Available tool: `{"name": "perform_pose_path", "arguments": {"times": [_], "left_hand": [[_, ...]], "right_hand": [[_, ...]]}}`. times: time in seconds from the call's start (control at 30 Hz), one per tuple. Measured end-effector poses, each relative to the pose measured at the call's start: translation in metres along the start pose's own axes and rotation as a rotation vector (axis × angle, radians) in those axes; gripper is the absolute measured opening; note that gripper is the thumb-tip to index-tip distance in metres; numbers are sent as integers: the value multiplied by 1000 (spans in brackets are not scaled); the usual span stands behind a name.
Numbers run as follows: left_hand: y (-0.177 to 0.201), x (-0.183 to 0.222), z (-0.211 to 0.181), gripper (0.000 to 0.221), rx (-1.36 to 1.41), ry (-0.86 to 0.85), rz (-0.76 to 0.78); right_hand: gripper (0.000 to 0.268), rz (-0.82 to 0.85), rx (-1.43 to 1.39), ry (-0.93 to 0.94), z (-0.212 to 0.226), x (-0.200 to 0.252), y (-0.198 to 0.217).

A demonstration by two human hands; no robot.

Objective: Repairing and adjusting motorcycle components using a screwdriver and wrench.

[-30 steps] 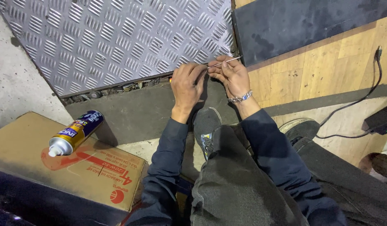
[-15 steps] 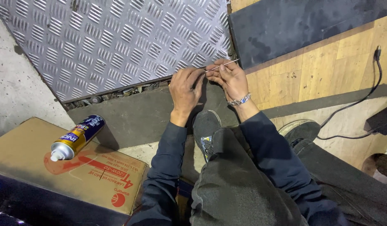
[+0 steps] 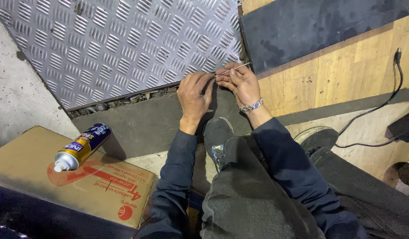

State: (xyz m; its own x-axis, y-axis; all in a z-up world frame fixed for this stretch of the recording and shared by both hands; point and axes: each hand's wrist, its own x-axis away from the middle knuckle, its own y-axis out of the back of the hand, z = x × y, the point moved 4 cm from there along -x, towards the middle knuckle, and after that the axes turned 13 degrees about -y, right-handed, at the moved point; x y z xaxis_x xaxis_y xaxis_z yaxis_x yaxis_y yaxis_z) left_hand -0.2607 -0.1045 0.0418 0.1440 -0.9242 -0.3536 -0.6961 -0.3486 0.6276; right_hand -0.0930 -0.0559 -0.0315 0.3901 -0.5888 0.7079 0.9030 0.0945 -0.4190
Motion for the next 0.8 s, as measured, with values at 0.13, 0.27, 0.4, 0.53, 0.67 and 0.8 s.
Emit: {"name": "perform_pose_path", "arguments": {"times": [0.13,0.27,0.4,0.53,0.67,0.8], "left_hand": [[-1,1,0,12,1,2,-3],[-3,2,-1,13,-6,-12,-5],[-8,13,12,16,10,24,64],[31,13,23,33,242,214,59],[22,56,58,23,746,588,2],[6,73,65,26,796,870,-75]], "right_hand": [[19,-12,-21,-5,-3,0,3],[19,-5,-21,2,-3,1,5],[17,-53,-13,0,-4,0,6],[14,-165,-41,-31,0,6,-1],[14,-290,-1,-26,-1,6,-2],[17,-397,-30,-15,-13,1,7]]}}
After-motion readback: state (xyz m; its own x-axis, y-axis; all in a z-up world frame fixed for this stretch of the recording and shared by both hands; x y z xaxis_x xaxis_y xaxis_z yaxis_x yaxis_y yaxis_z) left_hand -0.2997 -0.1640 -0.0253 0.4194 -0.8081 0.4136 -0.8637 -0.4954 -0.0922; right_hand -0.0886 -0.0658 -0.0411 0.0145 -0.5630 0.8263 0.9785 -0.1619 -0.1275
